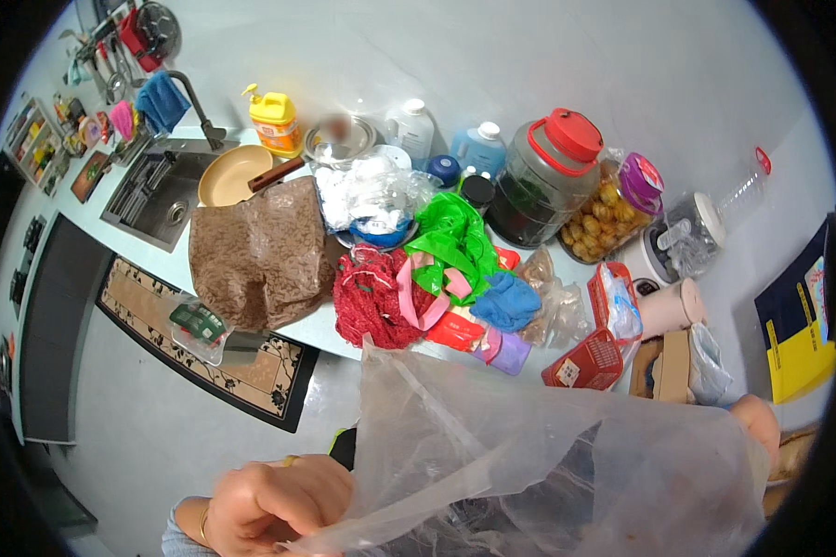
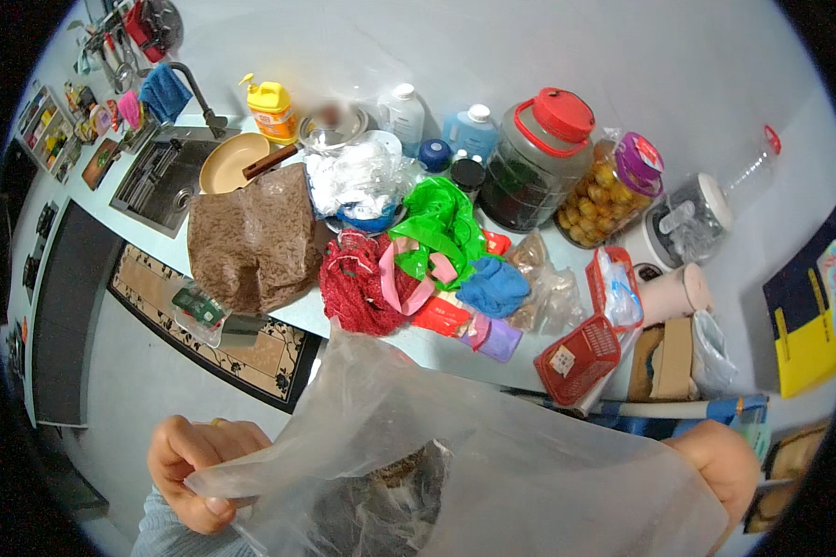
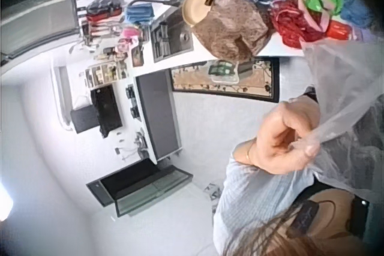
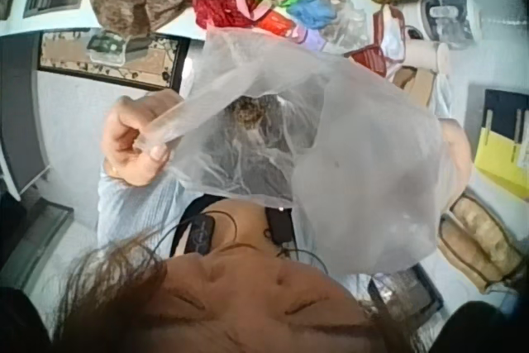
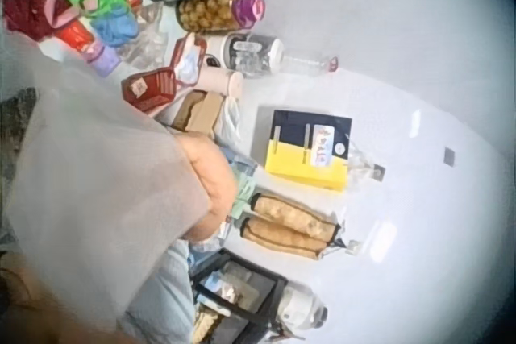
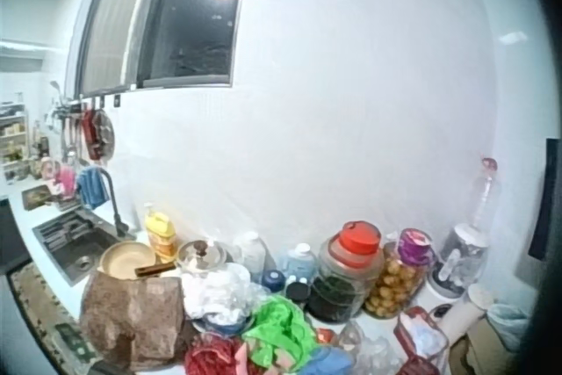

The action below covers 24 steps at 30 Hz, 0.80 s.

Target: The person organizes a cluttered pantry area by moving items between a blue rolling cart and a countertop. They handle various packages, including a black parcel and a green bag, and wipe the blue cart with a cloth. The person also opens a plastic bag containing a yellow substance and places it on a shelf.

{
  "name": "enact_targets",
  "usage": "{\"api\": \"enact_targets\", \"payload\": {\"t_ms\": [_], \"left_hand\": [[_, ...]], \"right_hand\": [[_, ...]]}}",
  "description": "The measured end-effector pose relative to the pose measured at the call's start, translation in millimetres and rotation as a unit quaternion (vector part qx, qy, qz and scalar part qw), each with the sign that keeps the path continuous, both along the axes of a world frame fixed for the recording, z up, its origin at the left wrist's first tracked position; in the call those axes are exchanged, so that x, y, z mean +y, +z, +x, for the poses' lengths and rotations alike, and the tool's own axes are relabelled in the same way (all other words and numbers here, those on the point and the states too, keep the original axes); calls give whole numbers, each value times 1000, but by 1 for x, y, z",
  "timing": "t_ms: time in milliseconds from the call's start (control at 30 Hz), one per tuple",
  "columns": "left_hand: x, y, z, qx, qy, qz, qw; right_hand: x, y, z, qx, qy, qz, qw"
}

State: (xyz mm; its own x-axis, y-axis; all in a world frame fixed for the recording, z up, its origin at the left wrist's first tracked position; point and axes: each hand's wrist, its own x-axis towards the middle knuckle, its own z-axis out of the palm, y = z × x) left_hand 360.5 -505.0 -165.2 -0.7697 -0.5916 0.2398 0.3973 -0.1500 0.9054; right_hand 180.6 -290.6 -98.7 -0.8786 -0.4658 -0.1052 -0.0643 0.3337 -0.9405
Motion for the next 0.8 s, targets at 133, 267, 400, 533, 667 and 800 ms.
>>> {"api": "enact_targets", "payload": {"t_ms": [133, 267, 400, 533, 667, 800], "left_hand": [[-6, 2, 1, 41, -95, -31, 994], [-16, 12, -4, 60, -163, -101, 980], [-16, 16, -1, 87, -155, -118, 977], [-17, 17, 3, 84, -164, -129, 974], [-20, 15, 4, 119, -181, -116, 969], [-27, 10, 6, 174, -222, -124, 951]], "right_hand": [[-2, -11, -1, -9, 1, -2, 1000], [-4, -13, -1, -15, 1, -5, 1000], [-7, -15, -1, -18, 5, -17, 1000], [-9, -14, 2, -17, 11, -29, 999], [-14, -17, 4, -14, 4, -45, 999], [-20, -16, 6, -7, 3, -65, 998]]}}
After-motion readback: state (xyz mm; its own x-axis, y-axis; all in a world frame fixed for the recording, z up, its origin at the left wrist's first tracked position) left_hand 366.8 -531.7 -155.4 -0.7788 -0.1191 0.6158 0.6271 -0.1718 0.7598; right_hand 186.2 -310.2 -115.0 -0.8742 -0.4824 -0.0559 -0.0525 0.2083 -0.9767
